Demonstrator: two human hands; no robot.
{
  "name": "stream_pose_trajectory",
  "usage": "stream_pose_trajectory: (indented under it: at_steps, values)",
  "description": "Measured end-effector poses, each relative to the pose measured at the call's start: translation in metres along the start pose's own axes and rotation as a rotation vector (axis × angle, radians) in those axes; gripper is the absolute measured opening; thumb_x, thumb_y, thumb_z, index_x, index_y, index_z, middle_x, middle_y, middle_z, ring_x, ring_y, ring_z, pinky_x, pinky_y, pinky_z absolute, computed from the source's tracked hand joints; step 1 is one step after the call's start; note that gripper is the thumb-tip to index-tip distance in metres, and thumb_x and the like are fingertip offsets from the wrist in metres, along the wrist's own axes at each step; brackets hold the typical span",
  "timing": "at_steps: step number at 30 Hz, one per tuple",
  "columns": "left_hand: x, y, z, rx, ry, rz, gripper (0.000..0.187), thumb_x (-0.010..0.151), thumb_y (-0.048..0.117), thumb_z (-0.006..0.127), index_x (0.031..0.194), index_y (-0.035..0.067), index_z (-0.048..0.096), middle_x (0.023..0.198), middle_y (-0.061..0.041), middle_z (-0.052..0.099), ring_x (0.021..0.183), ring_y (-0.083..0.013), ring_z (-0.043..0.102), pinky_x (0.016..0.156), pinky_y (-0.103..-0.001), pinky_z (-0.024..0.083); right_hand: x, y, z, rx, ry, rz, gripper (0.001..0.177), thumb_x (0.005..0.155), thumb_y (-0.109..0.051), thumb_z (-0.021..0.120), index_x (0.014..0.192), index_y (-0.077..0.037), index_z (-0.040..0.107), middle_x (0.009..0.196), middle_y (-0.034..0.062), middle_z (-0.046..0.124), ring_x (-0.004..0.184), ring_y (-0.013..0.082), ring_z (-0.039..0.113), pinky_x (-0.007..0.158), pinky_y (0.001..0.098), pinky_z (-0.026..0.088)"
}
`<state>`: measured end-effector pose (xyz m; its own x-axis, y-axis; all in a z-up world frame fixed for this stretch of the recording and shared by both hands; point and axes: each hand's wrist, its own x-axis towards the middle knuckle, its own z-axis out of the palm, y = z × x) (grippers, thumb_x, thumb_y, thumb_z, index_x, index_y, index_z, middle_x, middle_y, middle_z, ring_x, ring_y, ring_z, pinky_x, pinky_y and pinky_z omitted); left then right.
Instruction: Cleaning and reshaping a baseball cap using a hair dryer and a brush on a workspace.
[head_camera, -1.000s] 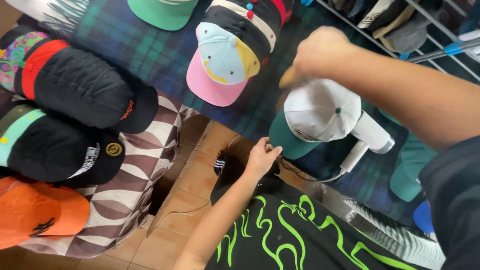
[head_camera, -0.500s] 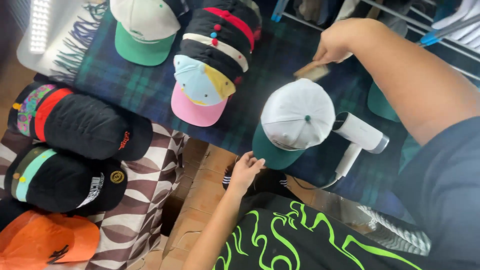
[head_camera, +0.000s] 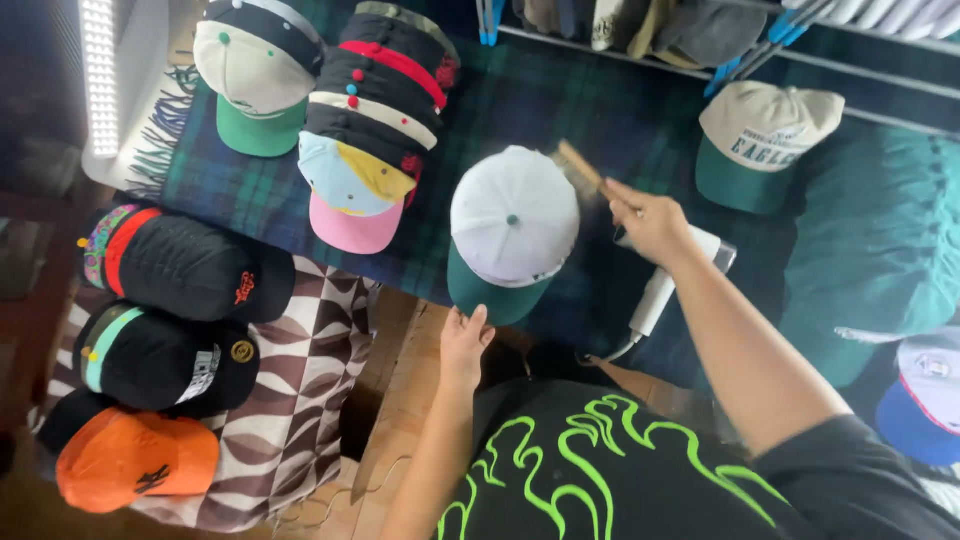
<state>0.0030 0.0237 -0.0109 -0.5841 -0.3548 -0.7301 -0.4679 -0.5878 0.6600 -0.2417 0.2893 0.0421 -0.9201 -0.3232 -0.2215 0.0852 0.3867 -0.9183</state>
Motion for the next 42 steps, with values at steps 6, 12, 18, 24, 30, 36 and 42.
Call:
stream_pose_trajectory:
  at_steps: [6, 12, 18, 24, 30, 36, 42]
  values:
    - [-0.022, 0.009, 0.026, -0.040, 0.074, 0.074, 0.072, 0.096, 0.027, 0.074, 0.154, 0.006, 0.036, 0.115, -0.006, 0.061, 0.092, -0.0149, 0.065, 0.101, -0.042, 0.053, -0.065, 0.002, 0.029, -0.098, 0.226, -0.011, 0.043, 0.103, -0.016, 0.064, 0.145, -0.024, 0.064, 0.106, 0.0111, 0.075, 0.078, 0.0204, 0.069, 0.071, 0.0386, 0.059]
    - [-0.036, 0.000, 0.045, -0.080, -0.010, 0.080, 0.072, 0.100, 0.031, 0.069, 0.157, 0.013, 0.029, 0.141, -0.016, 0.050, 0.130, -0.0347, 0.057, 0.117, -0.056, 0.032, -0.045, -0.022, 0.036, -0.088, 0.092, 0.044, 0.044, 0.107, -0.015, 0.055, 0.152, -0.015, 0.053, 0.136, 0.0179, 0.066, 0.126, 0.0338, 0.062, 0.104, 0.0462, 0.052]
    - [-0.046, -0.011, 0.046, -0.136, -0.010, 0.068, 0.081, 0.099, 0.032, 0.071, 0.161, 0.014, 0.023, 0.149, -0.023, 0.045, 0.137, -0.0413, 0.051, 0.119, -0.059, 0.026, -0.031, -0.016, 0.022, -0.164, 0.134, -0.149, 0.042, 0.102, -0.015, 0.060, 0.144, -0.018, 0.062, 0.125, 0.0166, 0.071, 0.117, 0.0395, 0.066, 0.101, 0.0510, 0.052]
    - [-0.042, -0.005, 0.039, -0.151, -0.045, 0.022, 0.080, 0.099, 0.033, 0.070, 0.162, 0.016, 0.023, 0.145, -0.028, 0.043, 0.140, -0.0447, 0.047, 0.121, -0.060, 0.022, -0.081, -0.022, 0.029, 0.042, 0.124, -0.326, 0.041, 0.099, -0.006, 0.070, 0.139, -0.014, 0.068, 0.111, 0.0107, 0.076, 0.105, 0.0286, 0.073, 0.089, 0.0379, 0.058]
    - [-0.026, 0.010, 0.030, -0.109, 0.000, -0.071, 0.070, 0.099, 0.028, 0.071, 0.157, 0.018, 0.034, 0.141, -0.028, 0.053, 0.129, -0.0435, 0.060, 0.114, -0.049, 0.042, -0.122, 0.011, 0.063, -0.062, 0.250, -0.058, 0.047, 0.109, -0.013, 0.051, 0.156, -0.012, 0.049, 0.145, 0.0178, 0.060, 0.134, 0.0349, 0.055, 0.113, 0.0466, 0.044]
    - [-0.016, 0.051, 0.018, -0.049, 0.023, -0.116, 0.075, 0.098, 0.024, 0.071, 0.160, 0.015, 0.029, 0.160, -0.024, 0.030, 0.142, -0.0478, 0.042, 0.114, -0.054, 0.040, -0.143, 0.031, 0.148, -0.020, 0.342, -0.152, 0.066, 0.106, -0.005, 0.047, 0.166, -0.012, 0.019, 0.151, 0.0340, 0.046, 0.132, 0.0498, 0.049, 0.109, 0.0599, 0.044]
    - [0.014, 0.080, -0.023, 0.168, -0.135, -0.072, 0.079, 0.096, 0.029, 0.074, 0.161, 0.018, 0.031, 0.145, -0.023, 0.045, 0.123, -0.0339, 0.057, 0.108, -0.045, 0.048, -0.154, -0.008, 0.165, 0.029, 0.649, -0.010, 0.055, 0.113, -0.021, 0.047, 0.166, -0.026, 0.033, 0.072, 0.0121, 0.066, 0.061, 0.0267, 0.066, 0.060, 0.0409, 0.056]
